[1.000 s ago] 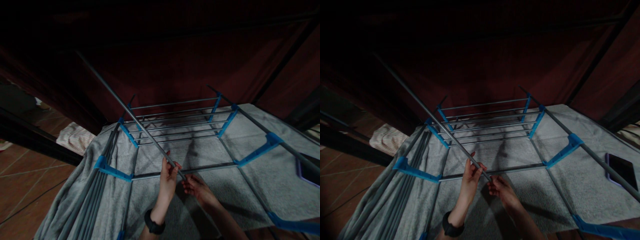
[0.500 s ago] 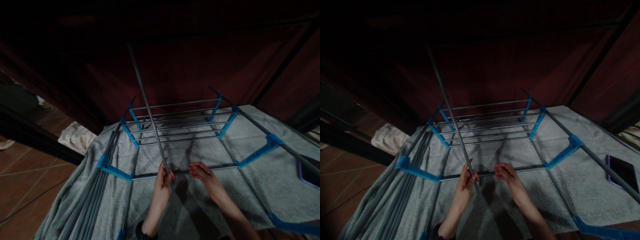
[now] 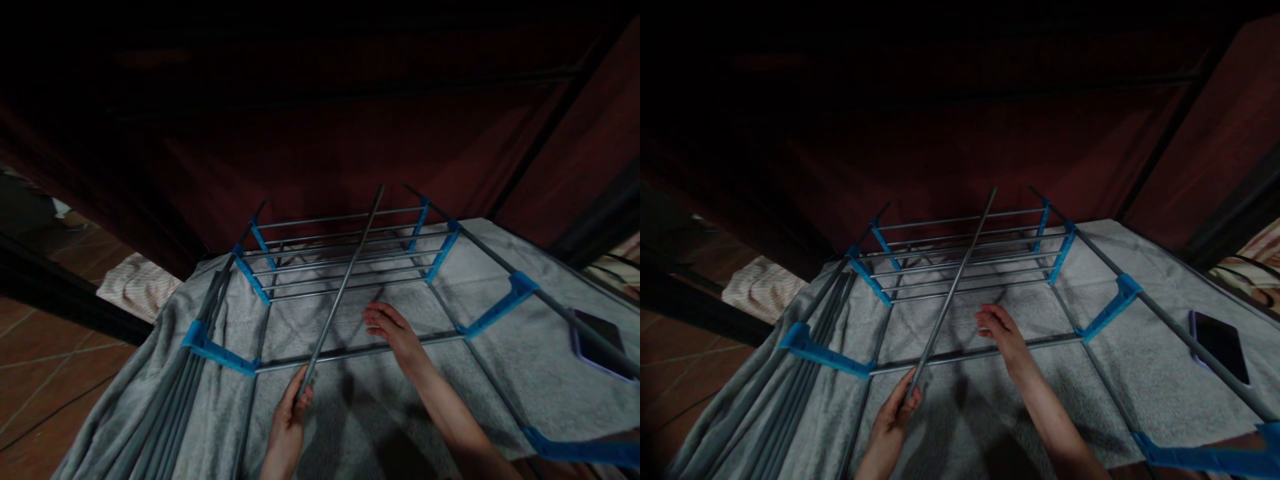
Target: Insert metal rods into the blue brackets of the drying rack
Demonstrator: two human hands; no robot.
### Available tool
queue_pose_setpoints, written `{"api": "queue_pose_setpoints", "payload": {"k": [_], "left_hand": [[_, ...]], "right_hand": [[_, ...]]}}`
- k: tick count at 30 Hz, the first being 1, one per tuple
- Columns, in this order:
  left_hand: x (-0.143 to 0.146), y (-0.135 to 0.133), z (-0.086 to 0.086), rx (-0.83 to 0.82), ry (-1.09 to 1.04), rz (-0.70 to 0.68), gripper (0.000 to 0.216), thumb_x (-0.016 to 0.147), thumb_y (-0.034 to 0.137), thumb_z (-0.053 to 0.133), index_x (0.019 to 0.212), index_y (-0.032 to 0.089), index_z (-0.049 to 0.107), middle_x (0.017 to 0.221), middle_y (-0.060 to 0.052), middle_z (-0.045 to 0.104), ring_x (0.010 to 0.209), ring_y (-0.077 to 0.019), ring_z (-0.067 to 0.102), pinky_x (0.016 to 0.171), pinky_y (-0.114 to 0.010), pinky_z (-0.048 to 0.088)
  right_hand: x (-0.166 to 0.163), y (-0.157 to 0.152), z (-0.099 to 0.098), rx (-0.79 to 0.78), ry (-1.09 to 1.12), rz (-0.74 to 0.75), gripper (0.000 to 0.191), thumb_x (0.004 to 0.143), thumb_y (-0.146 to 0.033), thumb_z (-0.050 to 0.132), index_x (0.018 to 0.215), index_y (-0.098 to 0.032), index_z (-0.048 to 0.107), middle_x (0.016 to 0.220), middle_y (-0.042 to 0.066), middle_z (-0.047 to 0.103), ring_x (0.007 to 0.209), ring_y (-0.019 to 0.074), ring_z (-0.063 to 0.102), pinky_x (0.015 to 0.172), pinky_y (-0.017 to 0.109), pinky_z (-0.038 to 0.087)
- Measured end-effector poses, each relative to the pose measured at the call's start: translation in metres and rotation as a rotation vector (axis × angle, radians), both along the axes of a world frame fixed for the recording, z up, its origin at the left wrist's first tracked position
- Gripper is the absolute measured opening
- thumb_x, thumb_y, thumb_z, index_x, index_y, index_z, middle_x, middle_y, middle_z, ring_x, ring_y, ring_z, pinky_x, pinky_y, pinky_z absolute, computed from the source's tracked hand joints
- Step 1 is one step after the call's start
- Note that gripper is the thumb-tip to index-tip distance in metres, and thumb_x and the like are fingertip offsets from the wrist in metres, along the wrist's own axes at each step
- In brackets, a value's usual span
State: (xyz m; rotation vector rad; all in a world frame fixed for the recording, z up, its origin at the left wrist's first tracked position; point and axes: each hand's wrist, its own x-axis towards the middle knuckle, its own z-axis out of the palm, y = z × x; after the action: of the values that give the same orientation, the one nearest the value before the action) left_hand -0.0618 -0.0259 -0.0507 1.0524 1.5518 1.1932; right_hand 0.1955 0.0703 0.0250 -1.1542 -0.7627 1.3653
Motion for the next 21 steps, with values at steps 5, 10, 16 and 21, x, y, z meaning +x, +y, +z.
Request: {"api": "queue_pose_setpoints", "payload": {"k": [5,10,16,21], "left_hand": [[-0.017,-0.014,-0.020,0.037,0.124,-0.055,0.049,0.086,0.054,0.065,0.122,0.024,0.078,0.117,-0.012,0.079,0.102,-0.0292,0.074,0.098,-0.042,0.059],[-0.029,-0.023,-0.045,0.097,0.247,-0.096,0.045,0.095,0.047,0.055,0.126,0.023,0.076,0.127,-0.014,0.076,0.103,-0.0270,0.076,0.091,-0.037,0.062],[-0.048,-0.015,-0.034,0.201,0.430,-0.236,0.039,0.092,0.036,0.057,0.124,0.028,0.078,0.116,-0.009,0.079,0.104,-0.0258,0.076,0.094,-0.038,0.062],[-0.050,-0.003,-0.004,0.158,0.547,-0.094,0.033,0.083,0.044,0.068,0.110,0.033,0.082,0.108,-0.008,0.081,0.101,-0.0310,0.075,0.094,-0.045,0.060]], "right_hand": [[0.001,0.007,-0.006,0.007,0.070,-0.028,0.048,0.070,-0.054,0.084,0.109,-0.027,0.075,0.109,0.007,0.078,0.100,0.0252,0.071,0.090,0.043,0.056],[0.007,0.013,-0.013,-0.005,0.185,-0.084,0.047,0.067,-0.048,0.088,0.106,-0.026,0.075,0.104,0.006,0.078,0.091,0.0228,0.072,0.085,0.042,0.059],[0.028,0.018,-0.020,-0.025,0.221,-0.096,0.043,0.067,-0.045,0.090,0.101,-0.023,0.076,0.095,0.007,0.080,0.077,0.0174,0.071,0.079,0.036,0.060],[0.054,0.017,-0.031,-0.051,0.240,-0.160,0.034,0.064,-0.039,0.093,0.087,-0.021,0.075,0.092,0.006,0.080,0.078,0.0178,0.073,0.079,0.035,0.063]]}}
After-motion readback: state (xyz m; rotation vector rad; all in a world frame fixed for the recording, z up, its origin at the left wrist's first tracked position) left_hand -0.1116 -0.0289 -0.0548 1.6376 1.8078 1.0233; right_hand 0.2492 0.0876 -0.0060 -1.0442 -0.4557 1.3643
